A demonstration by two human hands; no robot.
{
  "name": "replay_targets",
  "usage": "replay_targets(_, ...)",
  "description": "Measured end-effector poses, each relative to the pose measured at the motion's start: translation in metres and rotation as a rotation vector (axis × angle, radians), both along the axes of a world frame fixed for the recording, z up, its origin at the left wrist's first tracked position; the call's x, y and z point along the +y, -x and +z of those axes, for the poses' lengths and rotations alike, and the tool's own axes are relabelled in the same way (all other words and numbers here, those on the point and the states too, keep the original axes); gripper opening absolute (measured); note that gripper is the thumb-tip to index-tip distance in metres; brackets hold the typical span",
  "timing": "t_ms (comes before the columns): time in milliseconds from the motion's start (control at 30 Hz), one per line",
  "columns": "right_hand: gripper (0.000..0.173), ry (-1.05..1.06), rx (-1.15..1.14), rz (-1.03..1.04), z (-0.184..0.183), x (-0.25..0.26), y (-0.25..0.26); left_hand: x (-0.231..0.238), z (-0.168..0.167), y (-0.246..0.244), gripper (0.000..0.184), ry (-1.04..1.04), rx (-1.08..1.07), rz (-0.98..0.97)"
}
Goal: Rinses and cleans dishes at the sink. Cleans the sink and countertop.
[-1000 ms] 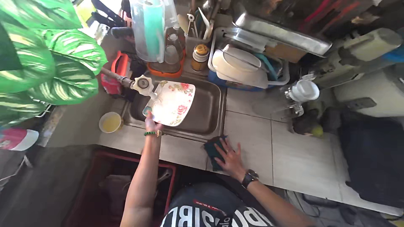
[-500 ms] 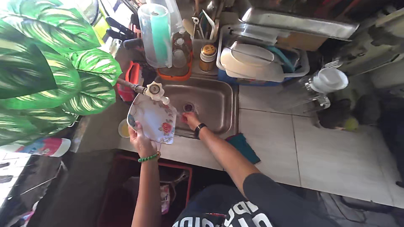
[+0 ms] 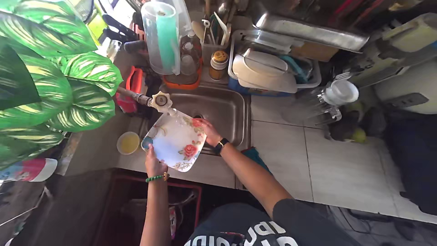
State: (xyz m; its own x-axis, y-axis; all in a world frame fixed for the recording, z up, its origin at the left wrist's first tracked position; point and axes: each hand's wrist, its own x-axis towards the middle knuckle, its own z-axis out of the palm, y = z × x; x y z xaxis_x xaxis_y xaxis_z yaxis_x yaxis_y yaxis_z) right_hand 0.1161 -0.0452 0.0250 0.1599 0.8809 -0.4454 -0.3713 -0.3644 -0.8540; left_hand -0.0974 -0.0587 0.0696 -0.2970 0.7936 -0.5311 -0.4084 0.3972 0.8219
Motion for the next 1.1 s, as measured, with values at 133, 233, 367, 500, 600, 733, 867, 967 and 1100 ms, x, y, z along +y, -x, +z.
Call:
replay_targets(133, 0.033, -0.125, -0.312, -0.080, 0.038, -0.014, -0.027, 0.013, -0.040, -0.027, 0.041, 0.104, 0.188, -0.183)
replay_targets(233, 0.032, -0.252, -0.562, -0.127, 0.075, -0.026, -0.040, 0.029, -0.069, -0.066, 0.041, 0.073, 0.244, -0.235)
replay_targets(367, 0.035, -0.313, -0.908, -0.105, 0.107, -0.043, -0.036, 0.049, -0.044, -0.108, 0.052, 0.106, 0.120, -0.450)
replay_targets(500, 0.033, -0.410, -1.192, 0.042, 0.090, -0.061, -0.007, 0.054, 0.013, -0.111, 0.066, -0.087, -0.182, -0.610)
replay_targets(600, 0.041, -0.430, -1.188, 0.236, 0.066, -0.071, 0.021, 0.050, 0.013, -0.096, 0.048, -0.139, -0.251, -0.504)
replay_targets(733, 0.052, -0.388, -1.035, 0.484, 0.041, -0.048, 0.051, 0.033, -0.004, -0.064, 0.040, -0.145, -0.163, -0.408)
replay_targets(867, 0.047, -0.376, -0.956, 0.511, 0.036, 0.005, 0.063, 0.017, -0.007, -0.043, 0.031, -0.191, -0.226, -0.309)
replay_targets(967, 0.045, -0.336, -0.965, 0.477, 0.038, 0.044, 0.053, 0.007, 0.006, -0.033, 0.034, -0.193, -0.235, -0.324)
replay_targets(1100, 0.052, -0.157, -0.988, 0.427, 0.030, 0.064, 0.041, 0.004, 0.013, -0.023, 0.032, -0.185, -0.250, -0.248)
